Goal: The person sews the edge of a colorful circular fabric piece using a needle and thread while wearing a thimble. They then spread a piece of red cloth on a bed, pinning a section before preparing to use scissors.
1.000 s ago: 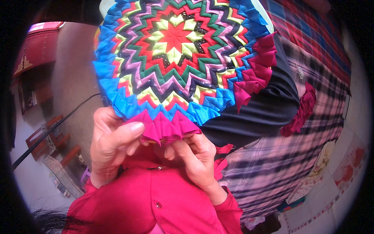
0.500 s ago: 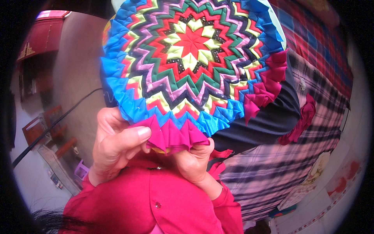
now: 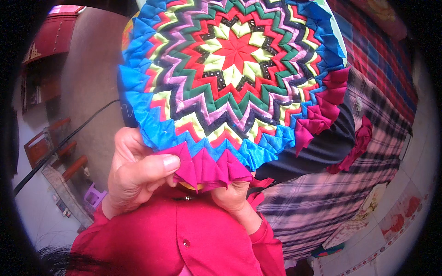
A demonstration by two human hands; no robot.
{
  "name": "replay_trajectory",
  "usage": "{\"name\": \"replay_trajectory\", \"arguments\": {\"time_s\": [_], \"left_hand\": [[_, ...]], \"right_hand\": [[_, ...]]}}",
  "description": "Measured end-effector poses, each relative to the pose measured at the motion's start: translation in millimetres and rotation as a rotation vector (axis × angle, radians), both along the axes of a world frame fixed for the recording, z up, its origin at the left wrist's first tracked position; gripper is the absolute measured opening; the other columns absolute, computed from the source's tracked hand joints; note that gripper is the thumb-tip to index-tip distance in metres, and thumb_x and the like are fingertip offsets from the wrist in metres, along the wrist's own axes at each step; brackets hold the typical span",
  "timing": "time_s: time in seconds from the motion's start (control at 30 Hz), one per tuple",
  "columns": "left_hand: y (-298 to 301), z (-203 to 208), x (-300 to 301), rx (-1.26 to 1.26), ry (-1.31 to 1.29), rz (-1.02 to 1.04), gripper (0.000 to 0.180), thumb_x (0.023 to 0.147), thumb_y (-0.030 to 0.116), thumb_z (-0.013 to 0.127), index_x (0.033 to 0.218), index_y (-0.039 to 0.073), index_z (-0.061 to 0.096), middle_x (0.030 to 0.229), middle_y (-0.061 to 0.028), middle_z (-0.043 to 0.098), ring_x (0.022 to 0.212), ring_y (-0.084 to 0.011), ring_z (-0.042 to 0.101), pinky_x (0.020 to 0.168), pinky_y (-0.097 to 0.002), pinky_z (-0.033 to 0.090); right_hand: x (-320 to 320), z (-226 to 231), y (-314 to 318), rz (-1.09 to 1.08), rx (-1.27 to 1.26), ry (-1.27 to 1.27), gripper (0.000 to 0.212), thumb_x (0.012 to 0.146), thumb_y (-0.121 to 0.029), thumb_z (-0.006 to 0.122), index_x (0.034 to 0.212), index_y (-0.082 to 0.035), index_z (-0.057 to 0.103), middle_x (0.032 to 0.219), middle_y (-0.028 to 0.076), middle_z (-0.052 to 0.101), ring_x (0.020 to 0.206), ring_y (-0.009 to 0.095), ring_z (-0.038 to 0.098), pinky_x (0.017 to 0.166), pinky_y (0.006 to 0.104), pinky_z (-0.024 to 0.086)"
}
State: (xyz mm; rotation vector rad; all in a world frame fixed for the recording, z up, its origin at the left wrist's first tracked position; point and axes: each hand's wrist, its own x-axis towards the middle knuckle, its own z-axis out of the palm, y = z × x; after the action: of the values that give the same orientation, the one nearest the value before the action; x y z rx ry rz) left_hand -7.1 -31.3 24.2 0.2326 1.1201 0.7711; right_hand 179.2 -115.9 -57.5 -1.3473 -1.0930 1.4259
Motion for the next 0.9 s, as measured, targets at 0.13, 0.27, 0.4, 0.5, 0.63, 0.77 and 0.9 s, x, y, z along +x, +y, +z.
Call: {"name": "replay_trajectory", "arguments": {"time_s": [0.13,0.27,0.4,0.5,0.63,0.77,0.9], "left_hand": [[-0.1,0.8,1.0,-0.009,-0.009,0.014,0.006,0.084,0.005,0.069,0.084,-0.001,0.068,0.068,-0.003,0.064,0.05,-0.0032,0.05,0.045,-0.0192,0.033],[2.8,1.8,-0.4,-0.012,-0.035,-0.004,0.007,0.084,0.005,0.068,0.083,-0.002,0.068,0.066,-0.0036,0.064,0.049,-0.0036,0.048,0.045,-0.0196,0.032],[2.6,-0.9,-3.3,-0.018,-0.065,-0.017,0.007,0.084,0.005,0.068,0.083,-0.002,0.067,0.066,-0.0037,0.063,0.049,-0.0036,0.047,0.045,-0.0201,0.032],[2.7,0.3,-0.4,-0.006,-0.039,0.007,0.007,0.084,0.005,0.068,0.083,-0.002,0.068,0.069,-0.0033,0.064,0.053,-0.0041,0.05,0.048,-0.0204,0.035],[0.4,-1.8,1.3,0.033,0.006,0.032,0.008,0.083,0.005,0.068,0.084,-0.002,0.068,0.072,-0.0029,0.064,0.058,-0.0053,0.053,0.053,-0.0214,0.041],[1.6,0.7,6.0,-0.008,0.043,0.084,0.01,0.074,0.0,0.065,0.084,-0.003,0.067,0.069,-0.0058,0.064,0.051,-0.0083,0.053,0.048,-0.0203,0.036],[1.7,1.0,4.9,0.008,0.031,0.05,0.009,0.077,0.002,0.066,0.084,-0.003,0.068,0.071,-0.0047,0.064,0.055,-0.0078,0.053,0.052,-0.0213,0.039]], "right_hand": [[1.6,-1.1,-5.6,-0.005,-0.024,-0.019,0.044,0.089,-0.009,0.066,0.129,0.003,0.051,0.124,0.014,0.062,0.107,0.026,0.064,0.094,0.0419,0.051],[-2.5,-5.8,-10.3,-0.089,-0.091,0.081,0.044,0.09,-0.008,0.065,0.13,0.004,0.051,0.123,0.015,0.062,0.107,0.027,0.063,0.093,0.0416,0.052],[-6.7,0.0,-0.2,-0.146,-0.069,0.068,0.04,0.086,-0.006,0.069,0.122,0.003,0.056,0.116,0.012,0.064,0.103,0.023,0.063,0.09,0.0383,0.051],[-24.0,10.5,14.3,-0.355,-0.104,0.131,0.033,0.075,-0.003,0.079,0.106,0.001,0.069,0.099,0.006,0.071,0.092,0.014,0.065,0.085,0.0319,0.05],[-32.6,11.3,18.5,-0.421,-0.003,0.176,0.031,0.076,-0.002,0.078,0.105,0.001,0.069,0.099,0.007,0.071,0.091,0.015,0.066,0.084,0.032,0.05],[-31.4,0.1,11.4,-0.407,0.108,0.063,0.034,0.077,-0.001,0.077,0.109,0.001,0.067,0.1,0.008,0.071,0.091,0.016,0.066,0.084,0.0328,0.05],[-33.8,11.9,19.1,-0.384,0.114,0.082,0.034,0.08,0.001,0.074,0.112,0.001,0.066,0.102,0.008,0.071,0.092,0.017,0.066,0.083,0.0336,0.051]]}}
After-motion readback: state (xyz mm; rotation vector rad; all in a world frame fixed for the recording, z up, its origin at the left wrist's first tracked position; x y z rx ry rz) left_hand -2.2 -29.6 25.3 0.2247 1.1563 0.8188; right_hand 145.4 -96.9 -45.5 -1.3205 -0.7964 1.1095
